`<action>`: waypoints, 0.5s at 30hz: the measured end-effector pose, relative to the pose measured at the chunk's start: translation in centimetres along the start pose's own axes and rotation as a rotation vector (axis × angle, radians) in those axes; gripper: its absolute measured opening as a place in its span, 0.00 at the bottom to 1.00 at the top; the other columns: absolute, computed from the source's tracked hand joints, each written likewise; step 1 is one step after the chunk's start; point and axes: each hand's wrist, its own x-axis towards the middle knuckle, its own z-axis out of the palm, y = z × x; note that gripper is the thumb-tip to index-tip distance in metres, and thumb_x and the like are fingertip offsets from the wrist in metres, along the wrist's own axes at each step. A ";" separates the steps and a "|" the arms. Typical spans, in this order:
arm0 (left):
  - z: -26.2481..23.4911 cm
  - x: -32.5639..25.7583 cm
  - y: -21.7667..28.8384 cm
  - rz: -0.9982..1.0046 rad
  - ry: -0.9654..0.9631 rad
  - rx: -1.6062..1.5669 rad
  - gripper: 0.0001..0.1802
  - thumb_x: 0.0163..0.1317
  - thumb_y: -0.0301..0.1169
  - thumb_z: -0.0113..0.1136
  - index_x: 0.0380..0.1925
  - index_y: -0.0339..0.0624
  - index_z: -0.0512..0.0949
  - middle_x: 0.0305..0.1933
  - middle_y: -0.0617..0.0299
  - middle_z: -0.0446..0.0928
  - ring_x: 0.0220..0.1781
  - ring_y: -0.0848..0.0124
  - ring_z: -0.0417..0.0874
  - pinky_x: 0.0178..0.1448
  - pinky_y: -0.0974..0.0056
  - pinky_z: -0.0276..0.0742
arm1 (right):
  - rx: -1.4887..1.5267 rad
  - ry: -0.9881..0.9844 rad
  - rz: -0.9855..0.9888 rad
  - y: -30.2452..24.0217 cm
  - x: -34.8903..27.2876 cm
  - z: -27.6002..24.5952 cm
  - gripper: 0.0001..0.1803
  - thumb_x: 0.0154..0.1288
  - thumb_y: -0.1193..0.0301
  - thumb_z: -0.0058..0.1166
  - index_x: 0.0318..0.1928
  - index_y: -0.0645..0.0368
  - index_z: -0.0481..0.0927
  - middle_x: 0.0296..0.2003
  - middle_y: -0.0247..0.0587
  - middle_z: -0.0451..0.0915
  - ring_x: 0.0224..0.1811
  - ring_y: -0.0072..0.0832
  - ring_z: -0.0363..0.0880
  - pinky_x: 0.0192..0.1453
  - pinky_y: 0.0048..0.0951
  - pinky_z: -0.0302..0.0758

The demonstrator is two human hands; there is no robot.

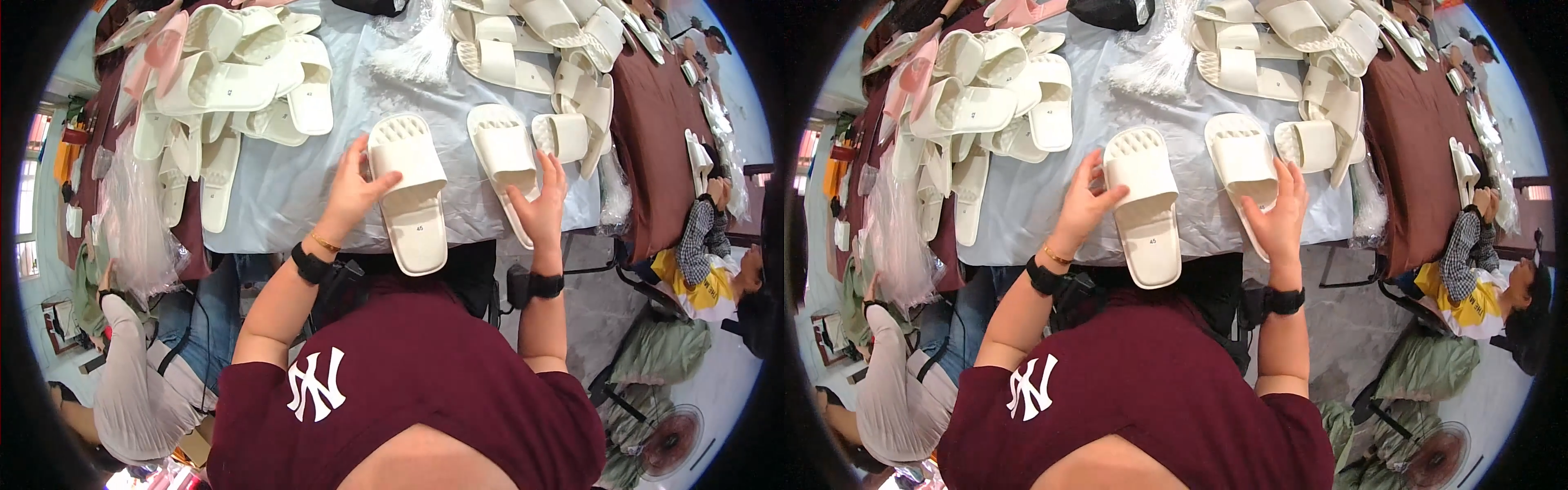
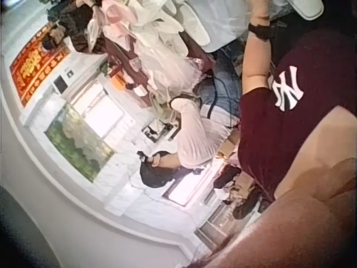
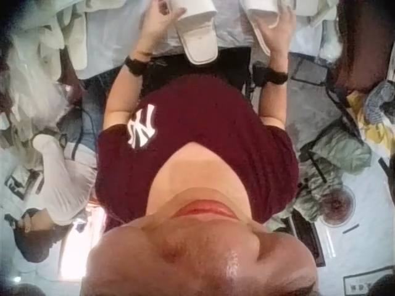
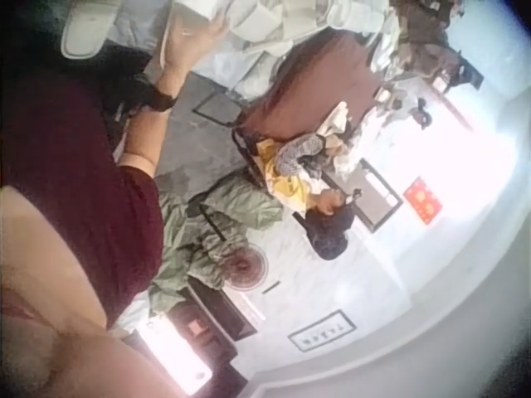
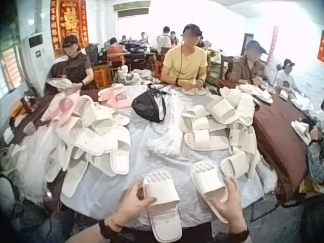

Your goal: Assembling and checking pairs of sandals at a manufacturing table.

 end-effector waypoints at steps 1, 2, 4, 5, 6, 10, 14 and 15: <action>0.1 0.0 0.1 0.150 -0.027 0.323 0.50 0.48 0.44 0.71 0.64 0.31 0.55 0.63 0.44 0.61 0.65 0.54 0.63 0.66 0.55 0.63 | -0.065 -0.019 -0.008 0.9 0.2 0.3 0.39 0.44 0.70 0.65 0.60 0.58 0.67 0.57 0.60 0.65 0.59 0.51 0.64 0.62 0.43 0.62; 0.5 -0.1 0.2 0.217 -0.015 0.367 0.53 0.42 0.51 0.72 0.63 0.34 0.59 0.66 0.41 0.57 0.69 0.50 0.56 0.71 0.52 0.53 | -0.064 -0.077 0.001 2.0 0.3 1.0 0.38 0.47 0.71 0.63 0.62 0.58 0.66 0.58 0.58 0.66 0.59 0.51 0.65 0.62 0.44 0.62; 1.0 -0.4 0.7 0.230 -0.044 0.475 0.51 0.43 0.51 0.71 0.63 0.35 0.60 0.67 0.41 0.57 0.69 0.50 0.56 0.70 0.52 0.53 | -0.005 -0.161 0.002 2.3 0.9 1.9 0.36 0.49 0.72 0.61 0.62 0.58 0.66 0.56 0.56 0.68 0.57 0.50 0.66 0.61 0.44 0.63; 1.1 -0.4 0.8 0.242 -0.083 0.587 0.49 0.44 0.51 0.70 0.63 0.37 0.61 0.67 0.41 0.57 0.69 0.50 0.56 0.70 0.52 0.53 | 0.053 -0.243 0.014 2.2 1.2 2.3 0.34 0.50 0.73 0.59 0.61 0.59 0.67 0.54 0.54 0.70 0.56 0.50 0.67 0.61 0.43 0.64; 1.0 -0.3 0.5 0.234 -0.066 0.587 0.49 0.44 0.51 0.70 0.63 0.37 0.61 0.67 0.41 0.57 0.69 0.50 0.56 0.70 0.52 0.53 | 0.025 -0.241 0.008 1.5 1.4 3.0 0.28 0.54 0.75 0.54 0.59 0.59 0.68 0.49 0.52 0.74 0.51 0.49 0.71 0.56 0.43 0.68; 1.0 0.2 -0.1 0.252 -0.025 0.556 0.45 0.47 0.50 0.68 0.61 0.38 0.64 0.68 0.42 0.56 0.69 0.50 0.57 0.70 0.53 0.54 | -0.008 -0.218 -0.008 -2.1 0.9 4.5 0.23 0.56 0.76 0.49 0.55 0.60 0.70 0.43 0.53 0.76 0.46 0.49 0.73 0.50 0.45 0.71; -1.1 0.8 -0.2 0.283 0.024 0.561 0.43 0.47 0.51 0.68 0.60 0.39 0.66 0.67 0.42 0.58 0.69 0.48 0.57 0.70 0.51 0.55 | 0.199 -0.366 -0.005 -3.0 2.1 5.1 0.22 0.54 0.78 0.47 0.52 0.61 0.73 0.39 0.52 0.77 0.40 0.47 0.76 0.45 0.42 0.73; -1.6 0.8 -0.1 0.282 0.036 0.565 0.43 0.47 0.51 0.68 0.60 0.39 0.66 0.67 0.42 0.58 0.69 0.48 0.57 0.70 0.51 0.55 | 0.205 -0.369 -0.016 -2.8 3.1 5.1 0.22 0.54 0.78 0.47 0.52 0.61 0.73 0.39 0.52 0.77 0.40 0.47 0.76 0.45 0.42 0.73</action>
